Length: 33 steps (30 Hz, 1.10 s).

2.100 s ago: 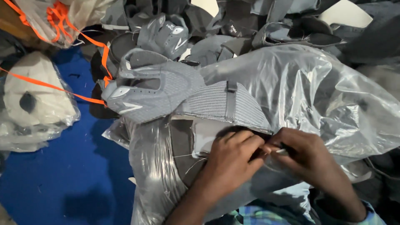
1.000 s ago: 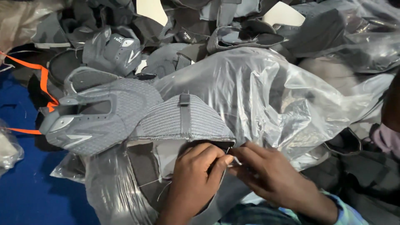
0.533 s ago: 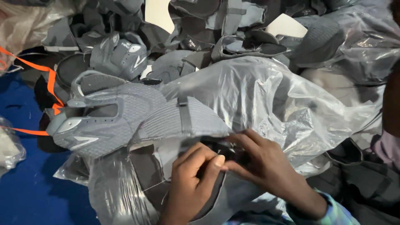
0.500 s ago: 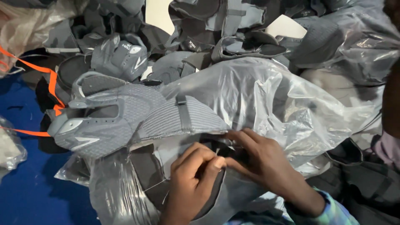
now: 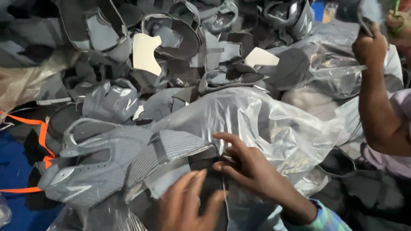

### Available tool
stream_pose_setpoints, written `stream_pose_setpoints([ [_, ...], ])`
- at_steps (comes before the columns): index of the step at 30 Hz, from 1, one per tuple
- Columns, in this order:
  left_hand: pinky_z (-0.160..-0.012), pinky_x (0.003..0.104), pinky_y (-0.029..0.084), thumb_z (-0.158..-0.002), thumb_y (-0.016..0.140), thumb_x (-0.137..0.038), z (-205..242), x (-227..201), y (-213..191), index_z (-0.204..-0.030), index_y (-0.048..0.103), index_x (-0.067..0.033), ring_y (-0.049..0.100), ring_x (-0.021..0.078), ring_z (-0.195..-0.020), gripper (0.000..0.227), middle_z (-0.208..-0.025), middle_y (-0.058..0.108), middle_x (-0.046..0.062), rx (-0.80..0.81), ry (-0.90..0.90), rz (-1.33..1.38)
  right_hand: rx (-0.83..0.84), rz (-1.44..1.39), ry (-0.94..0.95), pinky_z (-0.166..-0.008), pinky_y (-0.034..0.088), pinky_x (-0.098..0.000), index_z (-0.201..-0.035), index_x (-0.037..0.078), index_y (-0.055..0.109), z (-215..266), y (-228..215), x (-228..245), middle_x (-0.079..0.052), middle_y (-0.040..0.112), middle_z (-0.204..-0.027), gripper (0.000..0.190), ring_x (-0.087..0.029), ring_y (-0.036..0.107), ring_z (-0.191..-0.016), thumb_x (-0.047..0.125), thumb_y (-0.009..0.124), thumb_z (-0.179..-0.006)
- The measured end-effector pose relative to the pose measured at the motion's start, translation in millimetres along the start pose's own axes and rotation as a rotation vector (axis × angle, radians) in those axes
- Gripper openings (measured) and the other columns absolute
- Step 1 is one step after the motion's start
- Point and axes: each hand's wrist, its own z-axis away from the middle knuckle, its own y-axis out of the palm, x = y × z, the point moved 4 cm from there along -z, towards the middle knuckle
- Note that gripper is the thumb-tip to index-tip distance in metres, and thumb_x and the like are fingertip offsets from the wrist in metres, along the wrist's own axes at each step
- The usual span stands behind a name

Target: The person trims excess threads and loose fabric from the edges of grey athletic shoes using a small blade tool. They handle the shoes one at a time, turning them over to access different sides and the interior, and then place the finished shoes into a plastic bag.

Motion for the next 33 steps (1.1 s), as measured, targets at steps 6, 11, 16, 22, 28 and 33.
stream_pose_setpoints([
  [6, -0.076, 0.048, 0.054, -0.063, 0.082, -0.031, -29.9, -26.8, 26.3, -0.123, 0.069, -0.0050, 0.064, 0.0350, -0.103, 0.067, -0.120, 0.065, 0.015, 0.578, -0.276, -0.009, 0.130, 0.129, 0.074, -0.050, 0.041, -0.0351, -0.150, 0.019, 0.043, 8.0, 5.9, -0.1, -0.006, 0.054, -0.059, 0.067, -0.015, 0.046, -0.049, 0.013, 0.074, -0.091],
  [11, -0.078, 0.048, 0.054, -0.071, 0.073, -0.031, -25.9, -27.9, 28.9, -0.112, 0.069, -0.0048, 0.065, 0.0307, -0.097, 0.049, -0.109, 0.064, 0.013, 0.589, -0.260, -0.051, 0.127, -0.077, -0.110, -0.066, 0.055, -0.0331, -0.142, 0.008, 0.054, 12.2, 2.0, -3.4, -0.008, 0.078, -0.088, 0.052, -0.017, 0.072, -0.076, 0.004, 0.071, -0.093],
  [16, -0.074, 0.047, 0.054, -0.072, 0.075, -0.030, -36.9, -24.5, 29.4, -0.100, 0.069, -0.0083, 0.068, 0.0311, -0.091, 0.036, -0.100, 0.065, 0.010, 0.600, -0.440, 0.054, 0.181, -0.099, -0.175, -0.084, 0.062, -0.0326, -0.134, 0.004, 0.059, 17.9, 6.9, -15.3, -0.011, 0.079, -0.110, 0.047, -0.022, 0.081, -0.102, -0.002, 0.072, -0.089],
  [22, -0.067, 0.042, 0.058, -0.071, 0.073, -0.020, -40.2, -23.6, 30.0, -0.100, 0.070, -0.0081, 0.073, 0.0299, -0.082, 0.032, -0.101, 0.069, 0.005, 0.517, -0.597, 0.367, 0.212, -0.024, -0.219, -0.087, 0.066, -0.0311, -0.127, 0.003, 0.063, 20.2, 4.8, -22.7, -0.010, 0.078, -0.109, 0.045, -0.021, 0.082, -0.100, -0.006, 0.071, -0.084],
  [28, -0.065, 0.046, 0.055, -0.066, 0.075, -0.017, -19.7, -26.6, 44.9, -0.093, 0.072, -0.0097, 0.071, 0.0328, -0.078, 0.028, -0.098, 0.069, 0.006, 0.504, -0.376, 0.158, 0.221, 0.020, -0.276, -0.082, 0.064, -0.0348, -0.124, 0.005, 0.065, 27.0, -2.8, -22.2, -0.012, 0.078, -0.107, 0.040, -0.025, 0.081, -0.097, -0.001, 0.072, -0.086],
  [33, -0.064, 0.044, 0.055, -0.073, 0.075, -0.018, -19.3, -25.3, 45.0, -0.089, 0.072, -0.0112, 0.072, 0.0301, -0.075, 0.017, -0.094, 0.071, 0.004, 0.467, -0.394, 0.124, 0.059, 0.244, -0.179, -0.066, 0.058, -0.0374, -0.123, 0.008, 0.068, 27.3, -13.1, -13.9, -0.009, 0.077, -0.098, 0.041, -0.025, 0.077, -0.081, 0.020, 0.082, -0.087],
])
